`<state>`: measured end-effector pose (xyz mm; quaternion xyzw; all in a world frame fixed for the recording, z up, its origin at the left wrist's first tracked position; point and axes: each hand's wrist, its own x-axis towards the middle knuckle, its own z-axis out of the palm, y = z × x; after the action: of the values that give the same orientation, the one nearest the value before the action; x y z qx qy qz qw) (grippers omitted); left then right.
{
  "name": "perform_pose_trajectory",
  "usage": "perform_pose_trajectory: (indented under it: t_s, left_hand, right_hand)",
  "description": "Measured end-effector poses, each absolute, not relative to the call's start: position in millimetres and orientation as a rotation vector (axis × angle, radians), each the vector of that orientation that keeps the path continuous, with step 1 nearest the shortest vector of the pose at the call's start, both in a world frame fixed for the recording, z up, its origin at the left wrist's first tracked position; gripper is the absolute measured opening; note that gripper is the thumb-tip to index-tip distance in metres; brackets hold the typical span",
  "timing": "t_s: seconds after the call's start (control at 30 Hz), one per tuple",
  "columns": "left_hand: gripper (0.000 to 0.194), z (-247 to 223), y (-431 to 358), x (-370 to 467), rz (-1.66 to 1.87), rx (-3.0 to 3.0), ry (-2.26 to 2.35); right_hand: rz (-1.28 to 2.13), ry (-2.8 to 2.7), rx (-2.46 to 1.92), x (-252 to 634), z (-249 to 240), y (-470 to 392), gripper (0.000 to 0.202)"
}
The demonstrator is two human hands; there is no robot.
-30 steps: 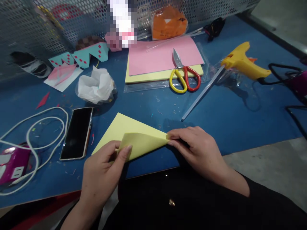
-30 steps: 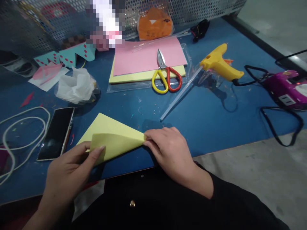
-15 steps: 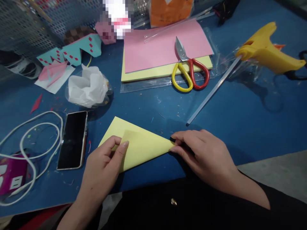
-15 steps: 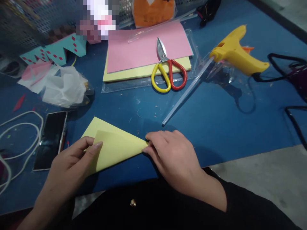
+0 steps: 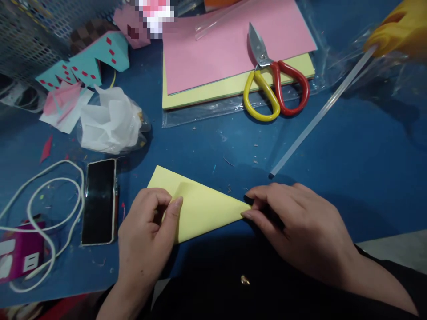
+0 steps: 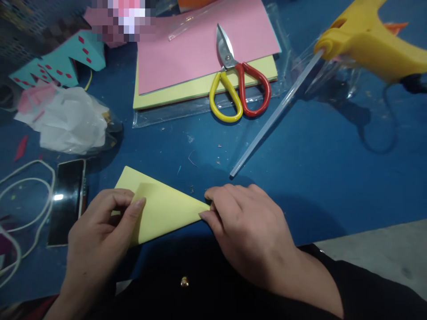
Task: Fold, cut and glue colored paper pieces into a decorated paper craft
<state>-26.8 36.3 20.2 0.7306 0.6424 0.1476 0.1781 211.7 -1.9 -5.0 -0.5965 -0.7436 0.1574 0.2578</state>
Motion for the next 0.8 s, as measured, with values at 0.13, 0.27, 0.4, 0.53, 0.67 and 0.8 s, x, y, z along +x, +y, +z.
perform_pose_trajectory:
  t_s: [0.13, 0.27, 0.4, 0.53, 0.67, 0.8]
  left_hand:
    - [0.019, 19.1, 36.5, -25.2, 0.433, 2.076, 1.855]
    - [0.016, 16.7, 37.4, -23.7, 0.438, 2.106, 1.891]
    - [0.014, 15.7, 38.5, -22.1, 0.458, 2.119, 1.906]
    - [0.012, 16.2, 38.6, -22.2, 0.455, 2.128, 1.909]
    - [0.013, 15.5, 38.2, -22.1, 0.450, 2.177, 1.910]
    - [0.013, 14.9, 38.3, -20.7, 0.440, 2.198, 1.924]
  right_hand:
    - [0.427, -2.035, -1.625, 211.7, -4.4, -0.5, 0.022]
    - [0.435, -2.032, -1.625, 211.0, -3.5, 0.1, 0.023]
    - [0.439, -2.017, -1.645, 210.2, -3.9, -0.5, 0.026]
    - [0.444, -2.012, -1.644, 209.9, -4.8, -1.0, 0.029]
    - [0.431, -2.010, -1.632, 210.4, -5.4, -1.0, 0.029]
    - [0.421, -2.010, -1.630, 210.9, -6.1, -1.4, 0.027]
